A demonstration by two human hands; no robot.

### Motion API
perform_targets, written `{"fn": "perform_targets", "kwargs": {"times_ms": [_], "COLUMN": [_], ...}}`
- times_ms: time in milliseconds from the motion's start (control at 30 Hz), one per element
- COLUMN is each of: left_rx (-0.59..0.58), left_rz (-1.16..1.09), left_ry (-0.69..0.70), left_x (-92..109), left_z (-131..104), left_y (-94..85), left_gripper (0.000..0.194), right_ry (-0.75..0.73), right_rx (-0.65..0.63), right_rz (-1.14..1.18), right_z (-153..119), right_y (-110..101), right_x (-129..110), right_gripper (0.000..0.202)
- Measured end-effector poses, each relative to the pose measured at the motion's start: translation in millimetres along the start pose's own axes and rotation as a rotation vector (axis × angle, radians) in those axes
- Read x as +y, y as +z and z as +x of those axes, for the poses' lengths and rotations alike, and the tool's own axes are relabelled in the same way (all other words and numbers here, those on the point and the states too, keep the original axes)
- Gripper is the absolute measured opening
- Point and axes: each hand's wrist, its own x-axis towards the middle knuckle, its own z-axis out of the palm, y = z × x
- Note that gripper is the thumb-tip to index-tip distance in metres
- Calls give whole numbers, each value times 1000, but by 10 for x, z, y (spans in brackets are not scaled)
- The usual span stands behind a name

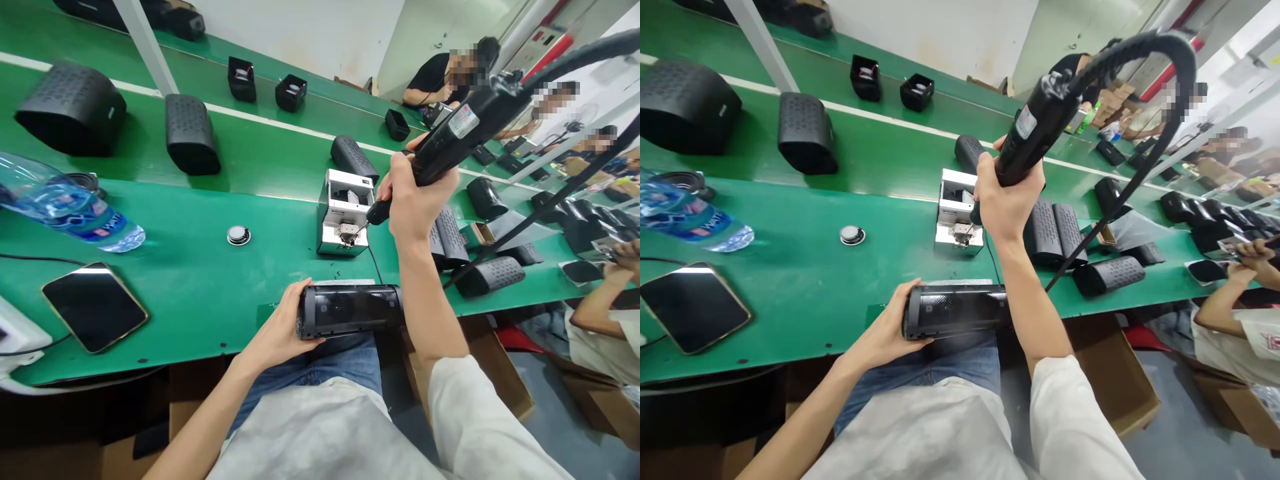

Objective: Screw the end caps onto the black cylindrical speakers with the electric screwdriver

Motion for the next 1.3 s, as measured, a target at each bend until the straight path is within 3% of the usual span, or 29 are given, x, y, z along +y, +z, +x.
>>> {"fn": "perform_targets", "kwargs": {"times_ms": [233, 300, 400, 433, 467, 567, 633, 833, 1033, 1167, 1300], "left_rx": [-20, -30, -31, -27, -22, -15, -11, 3, 6, -3, -9], "left_rz": [1, 3, 3, 1, 1, 5, 7, -5, -12, -7, -7], "left_ry": [-10, -11, -11, -11, -9, 2, 14, 36, 61, 66, 56], "left_x": [-47, -54, -52, -52, -53, -70, -87, -112, -100, -97, -90], "left_z": [-2, 0, 9, 13, 16, 19, 18, 16, 14, 11, 11], "left_y": [2, -3, -12, -13, -11, 5, 19, 34, 33, 33, 29], "left_gripper": [121, 121, 119, 119, 119, 119, 120, 125, 127, 129, 129], "right_ry": [11, 46, 154, 165, 153, 56, 35, 118, 167, 186, 260], "right_rx": [-18, -144, -458, -480, -438, -155, -66, -122, -79, -19, 68], "right_rz": [16, 46, 72, 61, 43, -14, -34, 34, 83, 217, 177], "right_z": [116, 212, 321, 324, 307, 156, 35, -119, -232, -304, -299], "right_y": [-21, -21, -27, -25, -19, 7, 4, -133, -184, -223, -323], "right_x": [164, 194, 210, 206, 198, 141, 72, -341, -822, -905, -877], "right_gripper": [40, 49, 61, 62, 61, 56, 54, 33, 21, 18, 16]}}
